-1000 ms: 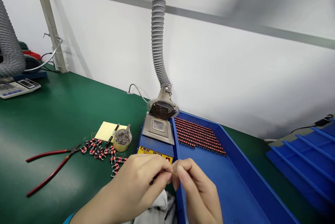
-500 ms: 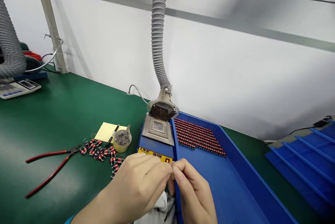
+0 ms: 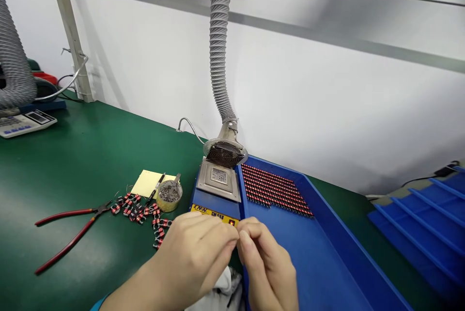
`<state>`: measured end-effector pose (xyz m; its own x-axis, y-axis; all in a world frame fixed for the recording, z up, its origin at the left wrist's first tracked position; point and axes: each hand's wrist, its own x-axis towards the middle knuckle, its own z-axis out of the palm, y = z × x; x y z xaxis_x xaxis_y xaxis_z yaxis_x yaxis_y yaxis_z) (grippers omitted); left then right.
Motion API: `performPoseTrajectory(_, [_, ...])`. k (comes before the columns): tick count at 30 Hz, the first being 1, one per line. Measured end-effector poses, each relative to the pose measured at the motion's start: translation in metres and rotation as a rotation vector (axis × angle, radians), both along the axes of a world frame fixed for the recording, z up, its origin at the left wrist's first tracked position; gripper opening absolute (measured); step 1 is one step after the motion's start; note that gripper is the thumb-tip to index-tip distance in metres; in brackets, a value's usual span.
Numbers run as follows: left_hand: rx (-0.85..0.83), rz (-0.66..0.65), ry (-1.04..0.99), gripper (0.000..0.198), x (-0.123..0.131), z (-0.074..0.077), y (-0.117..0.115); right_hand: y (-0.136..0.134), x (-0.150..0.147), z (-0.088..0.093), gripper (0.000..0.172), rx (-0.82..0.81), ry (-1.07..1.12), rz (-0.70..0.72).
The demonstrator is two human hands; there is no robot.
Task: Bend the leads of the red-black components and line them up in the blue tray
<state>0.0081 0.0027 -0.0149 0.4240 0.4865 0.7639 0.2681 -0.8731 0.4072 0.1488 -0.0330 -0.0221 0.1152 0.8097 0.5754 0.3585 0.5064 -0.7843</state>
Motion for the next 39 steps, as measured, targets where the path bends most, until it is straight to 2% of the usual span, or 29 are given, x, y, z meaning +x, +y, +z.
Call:
performPoseTrajectory(2, [0.07, 0.029, 0.005, 0.02, 0.0, -0.001, 0.0, 0.001, 0.002, 0.0, 0.038, -0.123, 0.185, 0.124])
performPoseTrajectory(4, [0.003, 0.013, -0.047, 0.018, -0.001, 0.001, 0.0, 0.001, 0.005, 0.001, 0.037, -0.058, 0.255, 0.174])
performPoseTrajectory(7, [-0.239, -0.07, -0.131, 0.014, -0.005, 0.006, -0.002, 0.001, 0.01, 0.003, 0.013, 0.13, 0.084, 0.116])
performPoseTrajectory(10, [-0.401, -0.132, -0.143, 0.013, -0.006, 0.008, -0.002, 0.001, 0.009, 0.003, 0.034, 0.252, -0.092, 0.092])
performPoseTrajectory(12, [-0.35, -0.113, -0.121, 0.014, -0.005, 0.007, -0.002, 0.002, 0.006, 0.002, 0.032, 0.289, -0.127, 0.066])
performPoseTrajectory(14, [-0.186, -0.068, -0.078, 0.016, -0.003, 0.006, -0.001, 0.003, 0.004, 0.002, 0.018, 0.18, -0.049, 0.063])
performPoseTrajectory(15, [-0.097, -0.046, -0.056, 0.018, -0.003, 0.005, -0.001, 0.003, 0.002, 0.001, 0.018, 0.068, 0.04, 0.107])
performPoseTrajectory(16, [-0.031, -0.028, -0.044, 0.019, -0.002, 0.005, -0.001, 0.003, 0.002, 0.001, 0.025, -0.049, 0.152, 0.178])
performPoseTrajectory(17, [-0.009, -0.022, -0.045, 0.019, -0.002, 0.005, -0.001, 0.004, 0.002, 0.002, 0.032, -0.143, 0.266, 0.257])
performPoseTrajectory(19, [-0.109, -0.055, -0.078, 0.018, -0.002, 0.006, -0.001, 0.005, 0.004, 0.002, 0.037, -0.176, 0.392, 0.358])
performPoseTrajectory(20, [-0.205, -0.086, -0.102, 0.016, -0.003, 0.007, -0.001, 0.006, 0.005, 0.003, 0.033, -0.132, 0.38, 0.345])
performPoseTrajectory(22, [-0.385, -0.142, -0.133, 0.014, -0.006, 0.008, -0.001, 0.007, 0.008, 0.002, 0.012, 0.017, 0.243, 0.243])
performPoseTrajectory(23, [-0.437, -0.158, -0.136, 0.013, -0.007, 0.009, -0.002, 0.007, 0.008, 0.002, 0.012, 0.09, 0.146, 0.194])
performPoseTrajectory(25, [-0.44, -0.156, -0.126, 0.013, -0.007, 0.008, -0.002, 0.007, 0.008, 0.0, 0.032, 0.235, -0.029, 0.131])
performPoseTrajectory(27, [-0.32, -0.114, -0.094, 0.014, -0.006, 0.005, -0.001, 0.006, 0.006, -0.001, 0.029, 0.319, -0.126, 0.055])
performPoseTrajectory(29, [-0.138, -0.051, -0.04, 0.016, -0.003, 0.002, 0.0, 0.003, 0.003, -0.002, 0.016, 0.207, -0.088, -0.003])
performPoseTrajectory(31, [0.012, -0.005, 0.005, 0.019, 0.0, 0.001, 0.001, 0.002, 0.001, -0.001, 0.028, -0.054, 0.086, 0.08])
performPoseTrajectory(33, [0.044, 0.001, -0.005, 0.02, 0.0, 0.002, 0.001, 0.002, 0.001, 0.0, 0.041, -0.223, 0.273, 0.232])
performPoseTrajectory(35, [-0.06, -0.031, -0.07, 0.019, -0.001, 0.005, 0.0, 0.003, 0.003, 0.002, 0.04, -0.172, 0.333, 0.264])
performPoseTrajectory(38, [-0.325, -0.107, -0.148, 0.015, -0.006, 0.01, -0.002, 0.005, 0.007, 0.003, 0.008, 0.058, 0.17, 0.139])
performPoseTrajectory(39, [-0.391, -0.126, -0.15, 0.014, -0.007, 0.01, -0.002, 0.006, 0.007, 0.003, 0.017, 0.129, 0.098, 0.116])
